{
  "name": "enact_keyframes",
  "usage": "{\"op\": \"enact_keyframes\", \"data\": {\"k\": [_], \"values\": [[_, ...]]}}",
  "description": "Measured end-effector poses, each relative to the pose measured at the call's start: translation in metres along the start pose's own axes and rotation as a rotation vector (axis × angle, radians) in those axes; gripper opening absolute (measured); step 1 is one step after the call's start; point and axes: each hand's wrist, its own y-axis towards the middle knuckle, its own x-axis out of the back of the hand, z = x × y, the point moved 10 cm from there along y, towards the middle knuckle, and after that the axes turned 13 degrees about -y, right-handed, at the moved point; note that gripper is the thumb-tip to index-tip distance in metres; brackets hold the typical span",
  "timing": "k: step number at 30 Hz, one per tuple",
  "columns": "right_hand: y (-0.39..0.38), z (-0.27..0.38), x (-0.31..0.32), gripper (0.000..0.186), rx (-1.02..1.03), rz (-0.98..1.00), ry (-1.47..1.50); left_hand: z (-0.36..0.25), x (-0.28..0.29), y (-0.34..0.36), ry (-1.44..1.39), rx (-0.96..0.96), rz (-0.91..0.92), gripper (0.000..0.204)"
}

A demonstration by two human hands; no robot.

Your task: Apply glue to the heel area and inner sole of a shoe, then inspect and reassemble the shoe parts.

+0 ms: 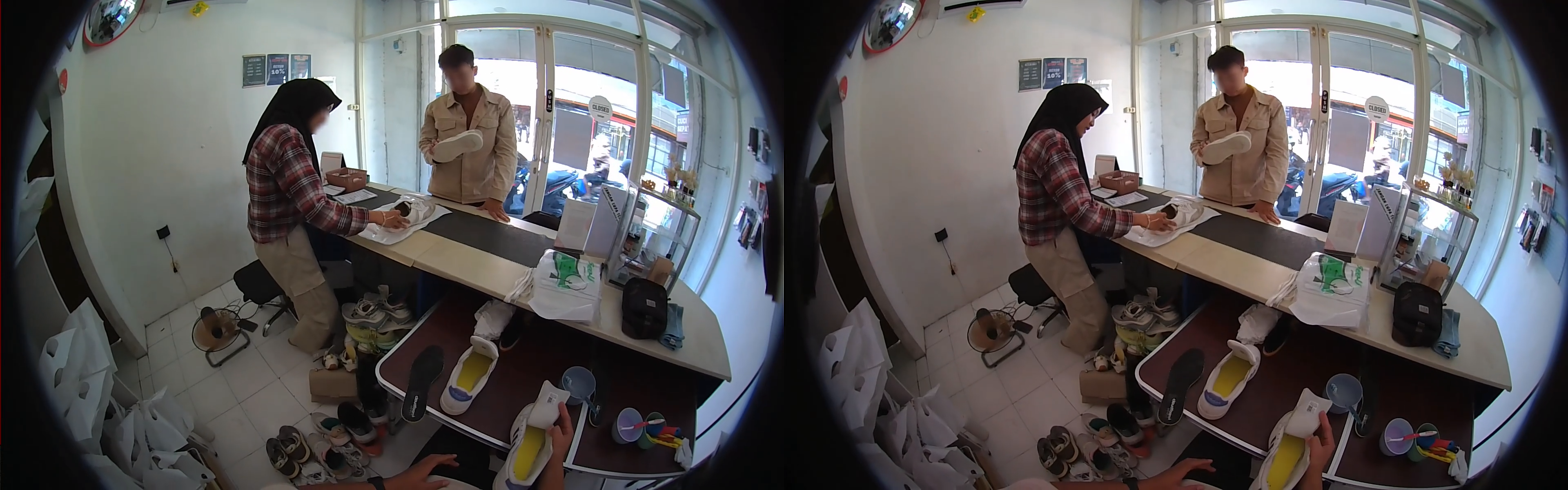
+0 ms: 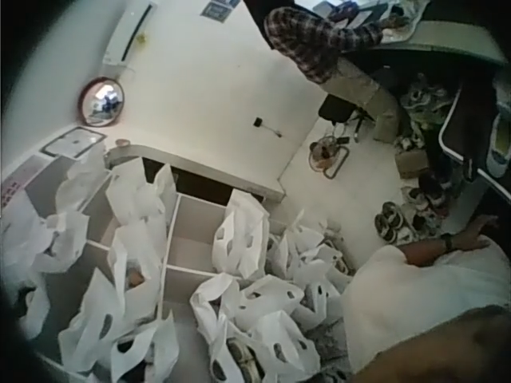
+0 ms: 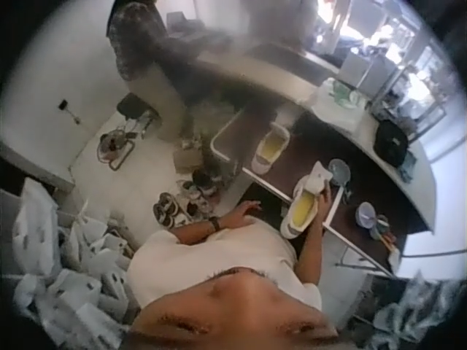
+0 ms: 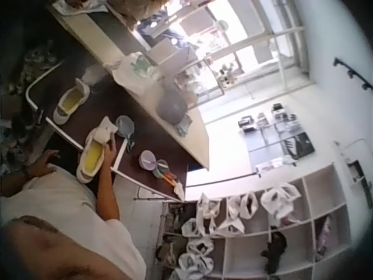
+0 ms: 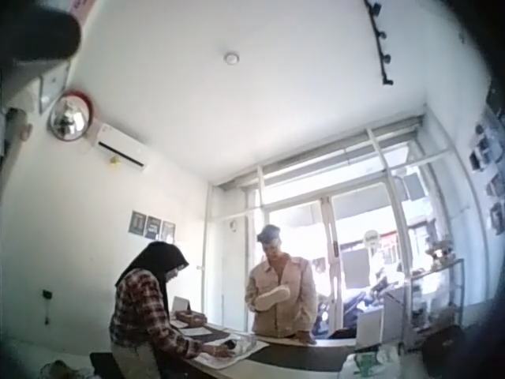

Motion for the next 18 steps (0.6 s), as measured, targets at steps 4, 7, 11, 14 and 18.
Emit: {"op": "enact_keyframes", "data": {"k": [4,7,11,14,18], "values": [[0.012,0.002,-0.014,0.069,0.025,-0.027,-0.064,-0.002,-0.001,0.001,-0.001,-0.026,0.006,0.075],[0.024,0.001,-0.033,0.069,0.024,-0.019,-0.141,0.002,0.000,0.000,-0.001,0.013,-0.008,0.076],[0.044,-0.005,-0.063,0.065,-0.009,0.041,-0.216,-0.006,0.002,0.001,-0.015,-0.008,-0.024,0.071],[0.063,-0.011,-0.082,0.062,-0.003,0.079,-0.142,-0.024,0.008,0.001,-0.058,-0.079,-0.072,0.053],[0.086,-0.021,-0.087,0.060,-0.027,0.090,-0.229,-0.045,0.002,0.002,0.031,0.038,0.130,0.048]]}}
